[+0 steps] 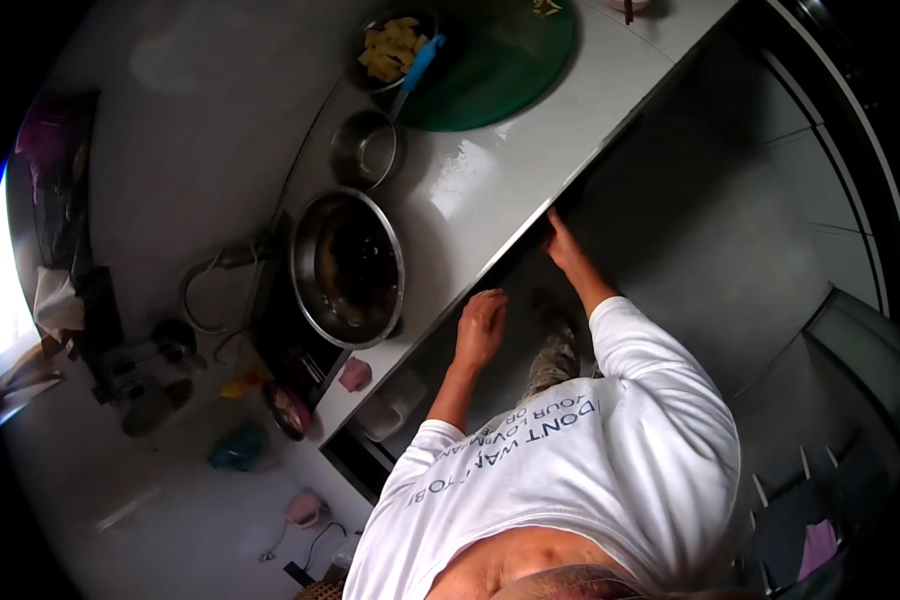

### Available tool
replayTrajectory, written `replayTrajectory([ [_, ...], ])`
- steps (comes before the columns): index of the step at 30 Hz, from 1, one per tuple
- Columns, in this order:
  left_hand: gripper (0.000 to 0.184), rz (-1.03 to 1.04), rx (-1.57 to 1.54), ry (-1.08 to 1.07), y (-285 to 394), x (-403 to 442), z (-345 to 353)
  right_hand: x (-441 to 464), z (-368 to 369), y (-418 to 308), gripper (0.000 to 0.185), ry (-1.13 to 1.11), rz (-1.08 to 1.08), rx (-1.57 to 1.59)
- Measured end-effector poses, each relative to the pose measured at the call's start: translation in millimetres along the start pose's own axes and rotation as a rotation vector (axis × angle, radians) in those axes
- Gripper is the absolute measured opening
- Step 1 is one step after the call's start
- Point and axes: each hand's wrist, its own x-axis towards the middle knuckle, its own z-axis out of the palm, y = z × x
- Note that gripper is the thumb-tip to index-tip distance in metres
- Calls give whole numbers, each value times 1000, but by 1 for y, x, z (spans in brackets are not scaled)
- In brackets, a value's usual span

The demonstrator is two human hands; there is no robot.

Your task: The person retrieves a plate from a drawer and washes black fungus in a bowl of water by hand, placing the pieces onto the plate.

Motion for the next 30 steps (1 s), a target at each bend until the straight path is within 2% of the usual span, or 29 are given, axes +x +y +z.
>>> replayTrajectory([
  [1,13,-3,-9,-6,-3,0,3,-7,4,-4,24,85,-68,-41],
  [2,13,-8,-22,-13,-5,-1,8,-16,-1,-11,21,208,-9,-50],
  [4,14,-32,-59,-28,-11,-6,19,-37,-16,-15,21,153,-54,-114],
  [6,15,-54,-56,-59,-19,-8,29,-70,-39,-29,23,156,-19,-328],
  [7,17,-82,-55,-87,-23,-8,34,-87,-39,-35,29,248,-19,-346],
  [10,20,-170,-143,-98,-37,-5,59,-110,-62,-43,39,345,-2,-493],
  [11,22,-195,-159,-115,-46,-4,70,-119,-70,-47,53,314,53,-500],
  [14,24,-395,-244,-178,-81,-1,101,-153,-72,-44,41,489,-4,-491],
  [15,27,-303,-182,-161,-113,-6,121,-160,-82,-45,48,446,29,-495],
  [18,26,-433,-378,-127,-163,-6,157,-169,-111,-38,63,523,29,-469],
  [19,26,-695,-565,-188,-167,-2,162,-173,-121,-37,68,540,41,-473],
  [21,26,-967,-797,-120,-152,13,159,-177,-136,-33,77,569,63,-485],
  [22,26,-1105,-911,-81,-148,18,158,-186,-128,-40,78,496,78,-464],
  [23,32,-1140,-895,-105,-157,19,167,-187,-137,-37,72,504,60,-453],
  [26,36,-1294,-1012,63,-173,19,191,-188,-145,-36,58,456,41,-396],
  [29,50,-1514,-1323,-58,-194,19,205,-178,-159,-30,46,415,4,-333],
  [30,55,-1520,-1433,53,-192,14,209,-179,-164,-29,42,407,-19,-310],
])
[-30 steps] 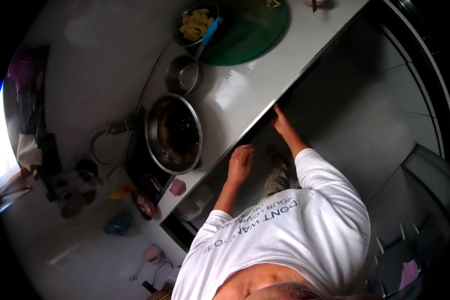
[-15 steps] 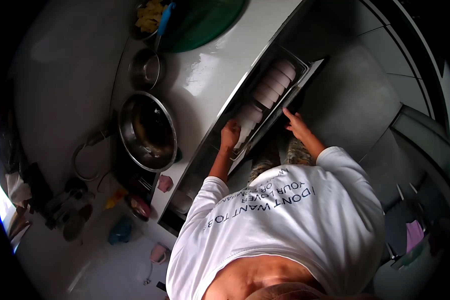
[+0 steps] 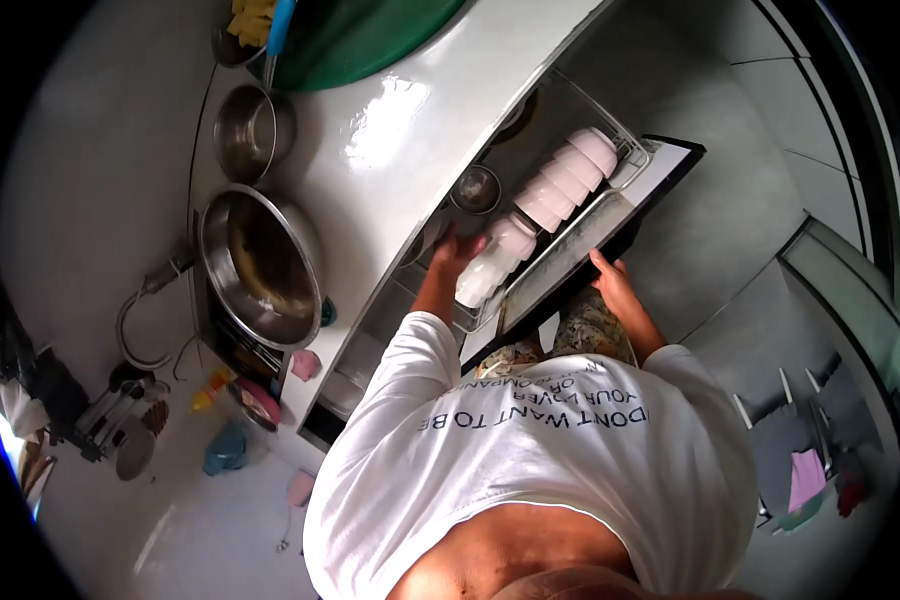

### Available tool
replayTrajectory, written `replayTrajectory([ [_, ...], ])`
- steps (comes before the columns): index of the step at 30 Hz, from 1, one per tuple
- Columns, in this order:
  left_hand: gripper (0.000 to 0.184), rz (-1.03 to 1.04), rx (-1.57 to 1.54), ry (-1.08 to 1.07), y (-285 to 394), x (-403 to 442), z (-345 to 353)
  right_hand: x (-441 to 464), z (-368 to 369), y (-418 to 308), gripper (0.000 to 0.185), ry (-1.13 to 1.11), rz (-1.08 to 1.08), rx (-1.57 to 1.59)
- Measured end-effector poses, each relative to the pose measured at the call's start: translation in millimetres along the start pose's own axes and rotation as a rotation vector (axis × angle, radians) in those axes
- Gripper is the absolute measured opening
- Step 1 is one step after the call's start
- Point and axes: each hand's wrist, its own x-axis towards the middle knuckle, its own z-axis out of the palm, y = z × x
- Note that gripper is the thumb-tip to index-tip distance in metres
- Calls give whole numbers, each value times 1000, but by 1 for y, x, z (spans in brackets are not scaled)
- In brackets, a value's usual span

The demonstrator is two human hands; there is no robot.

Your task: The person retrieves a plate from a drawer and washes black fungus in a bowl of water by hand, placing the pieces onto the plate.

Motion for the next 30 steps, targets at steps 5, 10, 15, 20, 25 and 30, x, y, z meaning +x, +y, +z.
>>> replayTrajectory([
  [5,62,81,-527,69,5,-8,-4,-2,10,-10,39,-92,-36,81],
  [10,36,247,-541,215,26,27,-41,-2,6,-16,41,-162,-21,30],
  [15,17,304,-706,222,30,9,-49,-1,6,-20,40,-192,-11,13],
  [20,21,354,-538,240,0,-59,-68,-5,11,-22,39,-90,75,-46],
  [25,31,209,-191,223,-58,-157,-55,-17,24,-35,36,-137,142,-76],
  [30,29,246,12,24,-74,-239,-21,-17,26,-43,28,-187,230,-110],
])
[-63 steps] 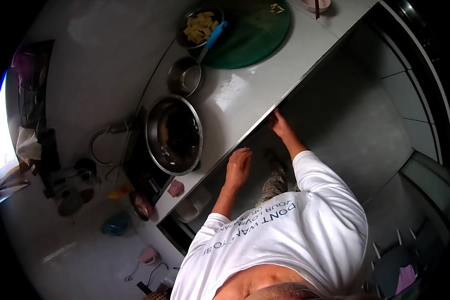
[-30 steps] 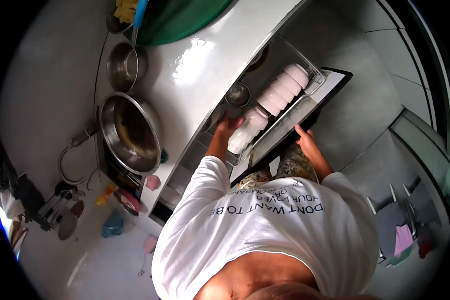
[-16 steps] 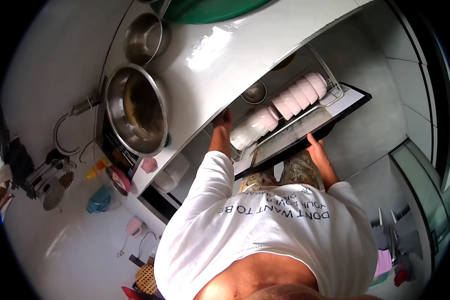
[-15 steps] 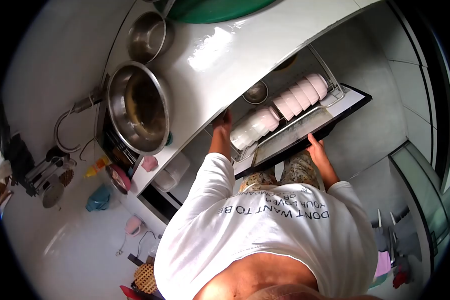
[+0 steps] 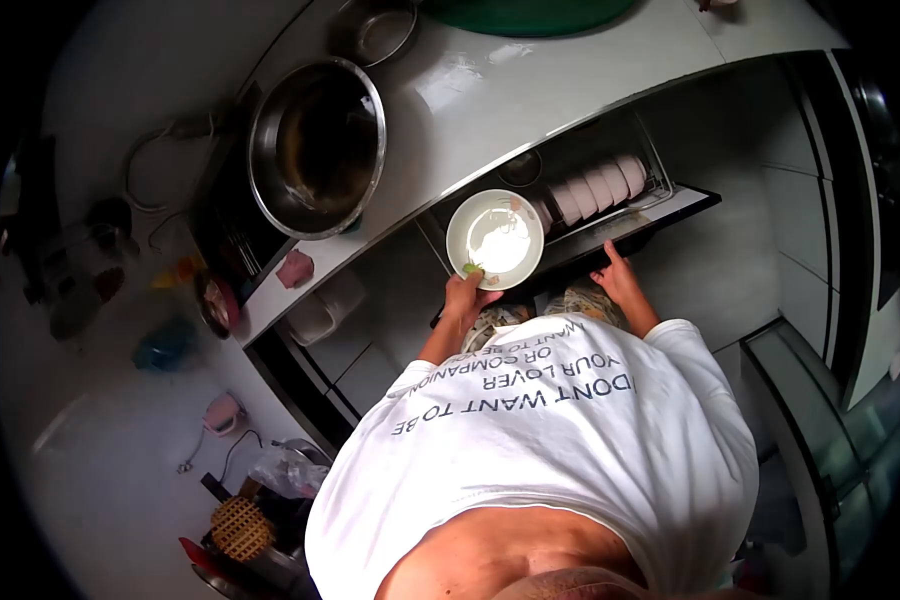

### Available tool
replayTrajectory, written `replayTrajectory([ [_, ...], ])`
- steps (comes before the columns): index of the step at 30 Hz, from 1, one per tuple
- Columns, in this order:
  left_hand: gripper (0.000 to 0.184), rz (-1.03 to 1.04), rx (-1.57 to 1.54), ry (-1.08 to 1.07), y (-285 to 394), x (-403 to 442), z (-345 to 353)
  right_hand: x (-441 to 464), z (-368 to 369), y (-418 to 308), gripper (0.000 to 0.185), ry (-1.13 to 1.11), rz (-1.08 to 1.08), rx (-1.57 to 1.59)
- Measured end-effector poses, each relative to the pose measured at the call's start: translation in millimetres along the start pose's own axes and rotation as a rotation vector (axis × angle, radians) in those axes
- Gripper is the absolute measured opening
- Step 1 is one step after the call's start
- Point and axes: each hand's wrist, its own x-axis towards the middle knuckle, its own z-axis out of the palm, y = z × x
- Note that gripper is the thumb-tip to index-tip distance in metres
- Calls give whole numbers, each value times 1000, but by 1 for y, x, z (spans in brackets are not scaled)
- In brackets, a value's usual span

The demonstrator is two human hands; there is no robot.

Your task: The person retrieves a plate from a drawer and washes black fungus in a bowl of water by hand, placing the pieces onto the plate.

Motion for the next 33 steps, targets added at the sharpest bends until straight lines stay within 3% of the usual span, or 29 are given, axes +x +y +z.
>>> replayTrajectory([
  [4,30,204,52,-156,33,-37,33,1,7,-9,32,-5,21,-32],
  [8,32,309,20,-250,74,-68,55,-12,30,-21,39,31,-2,-68],
  [12,33,385,-34,-338,110,-121,55,5,39,-21,49,-66,-74,-86],
  [13,31,402,-79,-346,121,-133,55,4,49,-27,59,-82,-74,-81],
  [16,28,456,-193,-335,163,-137,39,22,89,-51,67,-129,-11,135],
  [17,30,459,-239,-363,174,-134,25,21,100,-55,91,-142,-86,129],
  [20,26,460,-507,-425,210,-132,-20,17,139,-66,109,-26,-110,280],
  [21,25,435,-607,-514,220,-125,-42,20,148,-67,116,-190,-141,287],
  [25,24,451,-972,-700,257,-105,-116,30,200,-67,118,-120,-324,287],
  [28,24,440,-1206,-821,280,-85,-173,50,218,-62,102,-58,-418,299],
  [29,23,450,-1256,-823,287,-83,-186,49,221,-59,91,-86,-449,349],
  [32,19,410,-1371,-947,301,-75,-208,49,225,-56,81,-153,-535,269],
  [33,19,397,-1362,-1008,303,-70,-211,50,225,-58,78,-78,-463,234],
])
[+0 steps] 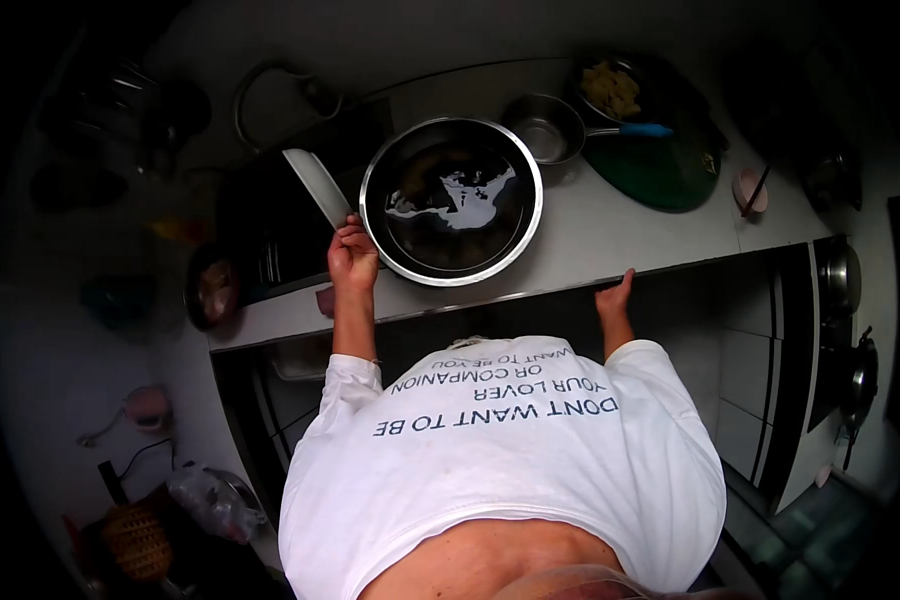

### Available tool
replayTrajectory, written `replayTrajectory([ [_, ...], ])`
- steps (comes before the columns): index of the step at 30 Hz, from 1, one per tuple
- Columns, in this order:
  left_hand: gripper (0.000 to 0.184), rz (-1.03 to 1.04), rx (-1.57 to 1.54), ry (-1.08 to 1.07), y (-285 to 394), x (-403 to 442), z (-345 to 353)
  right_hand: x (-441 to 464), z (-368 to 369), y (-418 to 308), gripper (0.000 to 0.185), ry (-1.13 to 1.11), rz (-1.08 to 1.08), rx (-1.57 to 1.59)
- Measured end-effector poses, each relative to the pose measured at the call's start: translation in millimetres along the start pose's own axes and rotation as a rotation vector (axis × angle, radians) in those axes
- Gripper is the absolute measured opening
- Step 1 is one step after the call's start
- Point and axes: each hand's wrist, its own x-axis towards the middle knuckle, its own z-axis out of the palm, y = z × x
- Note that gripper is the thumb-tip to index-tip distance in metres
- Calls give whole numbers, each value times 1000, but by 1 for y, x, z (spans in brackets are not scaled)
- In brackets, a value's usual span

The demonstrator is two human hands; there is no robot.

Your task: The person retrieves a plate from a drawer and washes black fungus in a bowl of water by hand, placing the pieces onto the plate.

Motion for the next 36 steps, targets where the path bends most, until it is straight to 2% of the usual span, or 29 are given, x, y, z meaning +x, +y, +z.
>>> replayTrajectory([
  [2,19,-88,-31,-69,-2,8,-4,-4,4,-2,73,149,126,-90],
  [5,23,-172,125,54,-31,20,1,-33,19,-3,65,113,444,-609],
  [7,24,-362,320,38,-46,37,-19,-76,42,-8,62,-150,411,-779],
  [8,24,-341,561,119,-65,41,-21,-98,59,-13,60,-285,395,-866],
  [9,24,-312,802,203,-85,41,-19,-118,74,-16,59,-363,337,-771],
  [12,26,-545,1276,144,-139,44,-19,-162,126,-31,57,-608,215,-463],
  [15,27,-681,1644,7,-184,51,-43,-154,136,-42,55,-496,111,-428],
  [16,30,-721,1664,-23,-191,55,-54,-145,142,-41,52,-378,41,-402],
  [19,34,-725,1651,-56,-204,68,-78,-98,111,-51,50,-399,-14,-581],
  [20,37,-751,1676,-4,-205,77,-80,-91,109,-55,48,-373,27,-536],
  [23,37,-226,2047,-80,-192,109,-66,-55,81,-67,48,-572,-97,-748],
  [25,38,319,2389,-102,-177,131,-40,-28,65,-73,47,-641,-121,-823],
  [26,40,511,2478,-79,-167,146,-37,-20,63,-78,47,-647,-101,-843],
  [27,42,706,2557,-55,-157,165,-38,-9,65,-80,47,-559,13,-792],
  [29,46,913,2716,-50,-134,201,-50,9,70,-86,47,-418,173,-708],
  [31,50,948,2895,16,-101,242,-82,17,79,-90,47,-320,282,-655],
  [34,53,931,3047,7,-91,252,-90,32,84,-91,48,-363,312,-713],
  [35,53,910,3072,-12,-96,246,-88,35,81,-91,49,-357,324,-696],
  [36,53,770,3033,-19,-101,239,-87,40,79,-88,49,-350,339,-680],
])
